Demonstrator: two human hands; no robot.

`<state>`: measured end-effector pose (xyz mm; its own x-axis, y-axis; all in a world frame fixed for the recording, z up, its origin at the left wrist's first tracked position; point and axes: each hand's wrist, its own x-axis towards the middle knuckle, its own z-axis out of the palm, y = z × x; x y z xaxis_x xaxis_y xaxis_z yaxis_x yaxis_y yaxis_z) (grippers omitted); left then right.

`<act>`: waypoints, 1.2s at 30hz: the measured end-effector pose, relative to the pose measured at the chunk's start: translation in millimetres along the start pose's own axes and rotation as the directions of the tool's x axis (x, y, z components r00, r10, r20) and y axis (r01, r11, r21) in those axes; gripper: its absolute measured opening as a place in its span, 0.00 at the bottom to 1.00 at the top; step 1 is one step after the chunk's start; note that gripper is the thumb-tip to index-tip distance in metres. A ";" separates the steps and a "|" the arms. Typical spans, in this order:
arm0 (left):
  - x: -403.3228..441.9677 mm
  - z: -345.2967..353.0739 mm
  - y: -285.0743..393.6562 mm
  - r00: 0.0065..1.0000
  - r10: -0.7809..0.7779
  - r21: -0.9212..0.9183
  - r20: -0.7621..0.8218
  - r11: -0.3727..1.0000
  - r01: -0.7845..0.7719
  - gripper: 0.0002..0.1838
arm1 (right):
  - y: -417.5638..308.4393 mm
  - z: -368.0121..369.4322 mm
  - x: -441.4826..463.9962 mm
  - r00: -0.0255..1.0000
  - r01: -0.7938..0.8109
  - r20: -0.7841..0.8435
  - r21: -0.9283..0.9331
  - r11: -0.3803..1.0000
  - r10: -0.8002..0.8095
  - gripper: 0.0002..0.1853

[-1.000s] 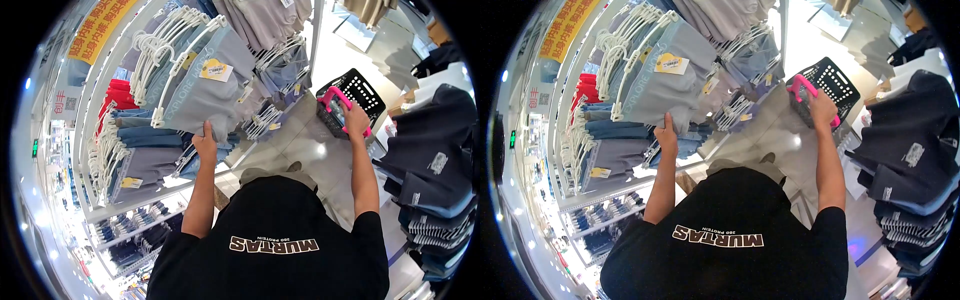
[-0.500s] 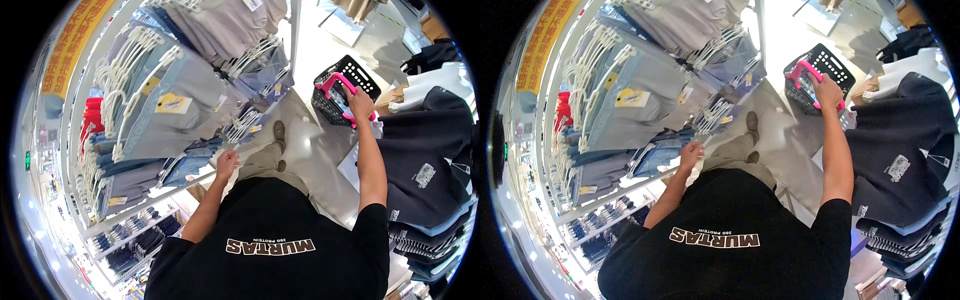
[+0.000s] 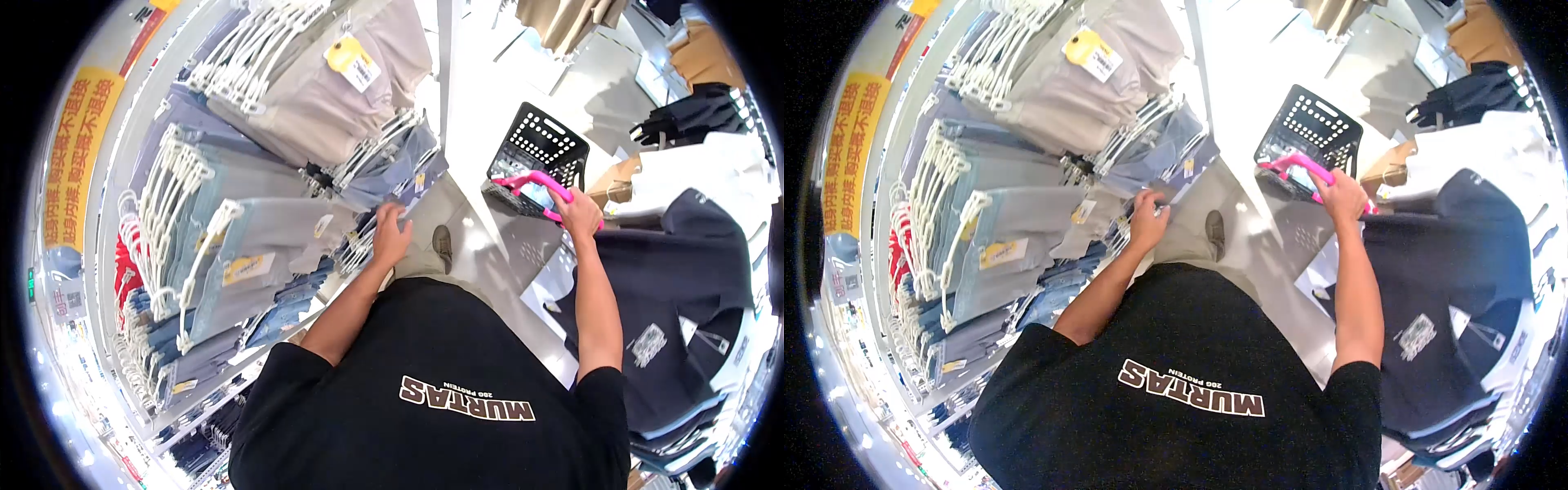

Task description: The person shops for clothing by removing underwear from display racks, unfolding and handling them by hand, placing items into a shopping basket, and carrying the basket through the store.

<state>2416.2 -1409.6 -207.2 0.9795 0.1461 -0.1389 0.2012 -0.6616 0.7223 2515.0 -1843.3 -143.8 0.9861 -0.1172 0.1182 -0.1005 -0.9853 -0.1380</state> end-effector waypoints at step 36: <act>352.9 238.5 386.0 0.908 0.216 -0.011 0.360 0.974 -0.227 0.32 | 96.7 61.3 431.6 0.628 0.696 0.375 0.123 0.708 -0.682 0.11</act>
<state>2842.7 -1788.9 -139.0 0.9374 -0.2746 -0.2140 -0.0267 -0.6696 0.7423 2939.0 -1981.5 -166.5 0.7371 0.6453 -0.2005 0.6312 -0.7635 -0.1368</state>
